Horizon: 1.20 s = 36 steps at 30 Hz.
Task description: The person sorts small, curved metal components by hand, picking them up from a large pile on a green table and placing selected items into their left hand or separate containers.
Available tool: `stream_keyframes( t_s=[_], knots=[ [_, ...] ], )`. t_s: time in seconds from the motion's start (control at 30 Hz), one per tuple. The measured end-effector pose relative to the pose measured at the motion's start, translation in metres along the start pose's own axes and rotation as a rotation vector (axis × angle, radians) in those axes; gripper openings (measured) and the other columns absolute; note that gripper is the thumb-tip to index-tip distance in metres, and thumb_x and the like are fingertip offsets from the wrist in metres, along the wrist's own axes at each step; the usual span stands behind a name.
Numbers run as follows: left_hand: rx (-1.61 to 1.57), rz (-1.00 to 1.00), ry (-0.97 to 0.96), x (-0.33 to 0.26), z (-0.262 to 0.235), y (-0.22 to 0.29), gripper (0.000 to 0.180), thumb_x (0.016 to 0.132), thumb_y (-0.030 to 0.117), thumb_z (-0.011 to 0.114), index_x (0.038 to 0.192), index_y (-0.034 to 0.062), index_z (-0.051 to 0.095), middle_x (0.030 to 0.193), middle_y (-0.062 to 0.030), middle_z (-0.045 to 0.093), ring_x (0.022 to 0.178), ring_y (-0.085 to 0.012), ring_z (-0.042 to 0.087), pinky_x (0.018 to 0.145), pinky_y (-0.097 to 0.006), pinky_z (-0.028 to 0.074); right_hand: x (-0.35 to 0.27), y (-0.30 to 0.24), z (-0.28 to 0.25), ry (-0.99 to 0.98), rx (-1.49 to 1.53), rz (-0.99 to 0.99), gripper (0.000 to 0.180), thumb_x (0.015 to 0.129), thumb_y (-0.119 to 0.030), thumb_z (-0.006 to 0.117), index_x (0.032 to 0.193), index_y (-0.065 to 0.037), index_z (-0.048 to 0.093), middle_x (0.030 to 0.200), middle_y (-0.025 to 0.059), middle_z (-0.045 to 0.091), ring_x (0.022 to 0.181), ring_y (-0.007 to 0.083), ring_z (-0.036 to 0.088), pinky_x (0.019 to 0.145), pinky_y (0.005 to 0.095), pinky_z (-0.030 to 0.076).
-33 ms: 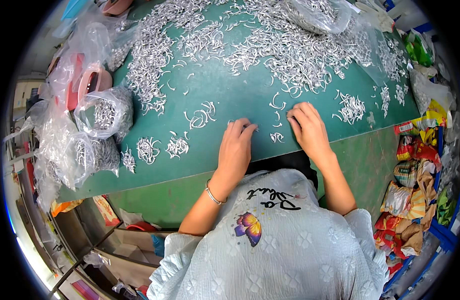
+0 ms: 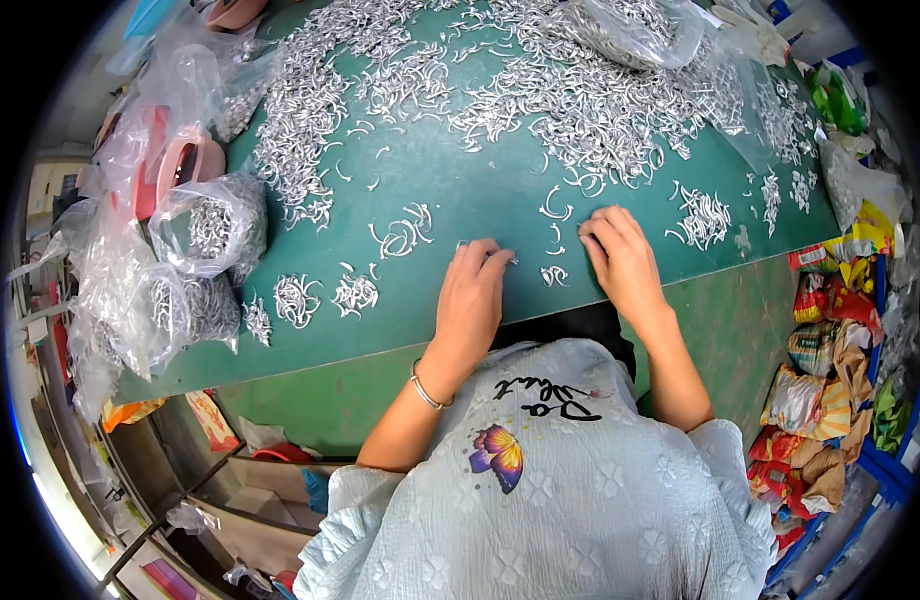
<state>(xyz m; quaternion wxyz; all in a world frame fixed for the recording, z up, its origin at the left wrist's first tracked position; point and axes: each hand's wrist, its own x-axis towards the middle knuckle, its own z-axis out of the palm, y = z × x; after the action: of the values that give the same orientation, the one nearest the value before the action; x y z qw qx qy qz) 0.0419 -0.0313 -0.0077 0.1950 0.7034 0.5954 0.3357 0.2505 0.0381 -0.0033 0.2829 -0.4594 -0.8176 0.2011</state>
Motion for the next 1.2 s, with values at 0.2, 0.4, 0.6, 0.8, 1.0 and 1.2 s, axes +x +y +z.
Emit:
stream_keyframes(
  t_s=[0.2,0.4,0.6,0.8,1.0,1.2],
  knots=[
    [-0.086,-0.049,0.071,0.003,0.006,0.007,0.017,0.084,-0.005,0.063,0.100,-0.0021,0.063,0.098,-0.0150,0.058,0.087,-0.0322,0.059,0.076,-0.038,0.049,0.003,-0.017,-0.005,-0.077,0.157,-0.098,0.015,0.080,0.003,0.064,0.094,-0.001,0.061,0.092,0.0114,0.058,0.090,0.0317,0.056,0.080,0.0407,0.046],
    [-0.077,-0.126,0.067,0.003,0.011,0.011,0.016,0.084,-0.002,0.061,0.100,-0.0023,0.062,0.100,-0.0162,0.058,0.090,-0.0342,0.058,0.079,-0.041,0.048,0.002,-0.009,-0.007,-0.167,0.027,-0.126,0.015,0.081,-0.001,0.065,0.096,-0.002,0.062,0.091,0.0101,0.056,0.089,0.0306,0.055,0.080,0.0393,0.045],
    [-0.039,-0.102,0.152,0.007,0.016,0.006,0.019,0.083,-0.004,0.064,0.102,-0.0014,0.062,0.096,-0.0149,0.058,0.085,-0.0319,0.059,0.074,-0.038,0.049,0.007,-0.014,0.000,-0.168,0.065,-0.152,0.017,0.080,-0.002,0.066,0.096,-0.002,0.063,0.088,0.0095,0.055,0.088,0.0289,0.054,0.078,0.0398,0.044],
    [-0.066,-0.088,0.119,0.009,0.017,0.011,0.026,0.084,-0.001,0.065,0.109,-0.0025,0.059,0.101,-0.0164,0.057,0.092,-0.0334,0.058,0.081,-0.039,0.048,0.022,-0.017,0.013,-0.193,0.054,-0.226,0.019,0.078,-0.004,0.067,0.097,-0.003,0.064,0.088,0.0082,0.055,0.088,0.0274,0.054,0.077,0.0387,0.042],
    [-0.078,-0.129,0.065,0.012,0.010,0.020,0.042,0.080,0.003,0.072,0.119,0.0003,0.057,0.109,-0.0172,0.055,0.098,-0.0350,0.056,0.083,-0.041,0.047,0.027,-0.008,0.015,-0.095,0.122,-0.187,0.016,0.079,-0.006,0.068,0.095,-0.005,0.066,0.089,0.0061,0.055,0.088,0.0252,0.053,0.076,0.0366,0.040],
    [-0.035,-0.046,0.073,0.017,0.018,0.016,0.031,0.078,0.003,0.073,0.106,0.0000,0.060,0.106,-0.0159,0.056,0.095,-0.0345,0.056,0.082,-0.041,0.048,0.030,-0.010,0.018,-0.073,-0.055,-0.221,0.016,0.078,-0.005,0.069,0.094,-0.006,0.066,0.091,0.0061,0.056,0.088,0.0249,0.053,0.075,0.0366,0.039]
  ],
)
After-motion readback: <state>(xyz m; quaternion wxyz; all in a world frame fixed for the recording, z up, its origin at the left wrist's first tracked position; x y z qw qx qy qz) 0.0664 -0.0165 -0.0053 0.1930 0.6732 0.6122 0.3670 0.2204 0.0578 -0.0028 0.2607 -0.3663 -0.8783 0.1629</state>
